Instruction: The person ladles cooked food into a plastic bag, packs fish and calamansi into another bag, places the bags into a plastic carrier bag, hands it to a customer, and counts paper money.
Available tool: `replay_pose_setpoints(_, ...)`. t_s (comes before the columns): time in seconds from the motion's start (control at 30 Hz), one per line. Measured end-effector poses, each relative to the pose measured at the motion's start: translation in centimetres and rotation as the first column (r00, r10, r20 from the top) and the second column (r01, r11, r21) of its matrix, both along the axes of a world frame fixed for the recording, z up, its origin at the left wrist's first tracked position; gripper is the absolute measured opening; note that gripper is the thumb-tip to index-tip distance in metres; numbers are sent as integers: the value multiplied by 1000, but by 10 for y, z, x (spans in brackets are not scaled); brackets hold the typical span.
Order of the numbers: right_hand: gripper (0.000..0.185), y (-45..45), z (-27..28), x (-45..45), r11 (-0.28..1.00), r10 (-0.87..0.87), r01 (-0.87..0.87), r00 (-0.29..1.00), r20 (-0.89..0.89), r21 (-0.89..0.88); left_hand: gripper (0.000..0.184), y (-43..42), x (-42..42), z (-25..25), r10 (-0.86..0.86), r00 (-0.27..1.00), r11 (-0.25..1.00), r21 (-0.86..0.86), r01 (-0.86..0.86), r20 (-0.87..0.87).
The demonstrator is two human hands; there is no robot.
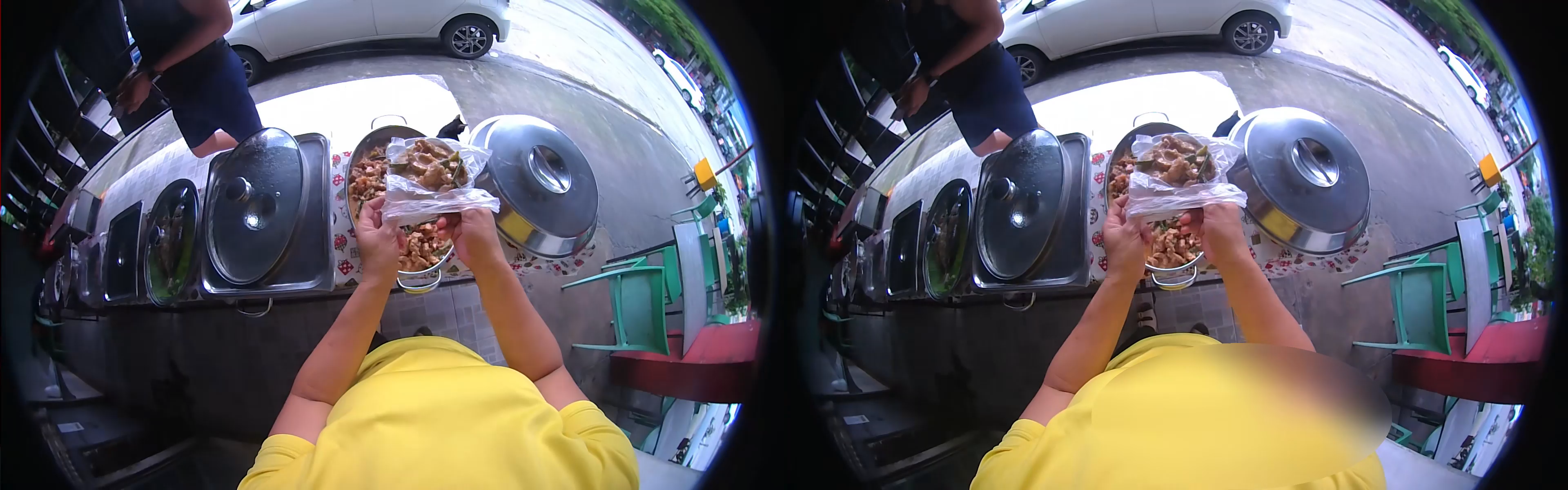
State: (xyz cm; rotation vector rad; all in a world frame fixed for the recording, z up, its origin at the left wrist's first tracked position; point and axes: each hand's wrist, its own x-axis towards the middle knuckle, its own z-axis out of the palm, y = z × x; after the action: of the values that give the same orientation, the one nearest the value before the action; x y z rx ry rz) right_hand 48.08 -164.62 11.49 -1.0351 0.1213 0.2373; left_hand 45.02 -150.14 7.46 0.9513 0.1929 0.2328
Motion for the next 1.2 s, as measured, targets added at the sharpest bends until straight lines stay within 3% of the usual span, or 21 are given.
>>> replay_pose_setpoints(0.1,18,-7,2,1,998,52,-53,998,-26,-31,20,3,-4,13,-32,987,980,-199,0,-157)
replay_pose_setpoints(0.2,17,-13,10,1,992,108,-111,992,-60,-60,19,-2,-2,30,51,990,932,-350,-93,-128)
replay_pose_setpoints(0.4,14,-33,19,4,942,241,-266,961,-137,-204,14,20,8,17,-99,974,906,-387,173,206)
replay_pose_setpoints(0.5,15,-42,23,5,853,389,-425,904,-175,-301,12,34,18,32,-285,925,921,-194,336,252)
replay_pose_setpoints(0.63,16,-40,26,1,717,526,-598,801,-285,-358,10,43,37,57,-408,864,907,237,347,295)
replay_pose_setpoints(0.73,17,-32,22,-5,739,530,-605,793,-299,-295,15,33,31,90,-533,778,829,389,402,333)
replay_pose_setpoints(0.77,16,-27,19,-7,738,550,-624,777,-308,-257,15,27,19,102,-537,770,837,331,436,345)
replay_pose_setpoints(0.8,15,-23,15,-7,759,544,-610,786,-293,-227,14,30,10,111,-561,768,809,401,429,310)
replay_pose_setpoints(0.83,15,-20,12,-8,752,572,-627,773,-273,-200,14,33,0,114,-500,828,784,540,306,256)
replay_pose_setpoints(0.9,15,-14,12,-9,743,618,-654,753,-226,-145,17,54,-20,125,-421,892,422,906,34,162)
replay_pose_setpoints(0.97,16,0,12,-13,720,663,-689,719,-210,-83,28,66,-46,135,-383,885,214,957,-194,265)
replay_pose_setpoints(1.0,16,11,12,-15,719,671,-693,713,-204,-54,42,73,-61,146,-359,930,8,997,-75,73)
replay_pose_setpoints(1.1,16,48,20,-23,640,742,-766,638,-209,-66,47,99,-91,158,-277,934,-376,920,113,-228)
replay_pose_setpoints(1.13,16,63,27,-28,612,761,-786,616,-202,-90,41,113,-97,158,-278,927,-408,905,122,-251)
replay_pose_setpoints(1.2,17,95,37,-41,573,797,-817,575,-185,-66,33,145,-109,166,-329,920,-299,948,114,-214)
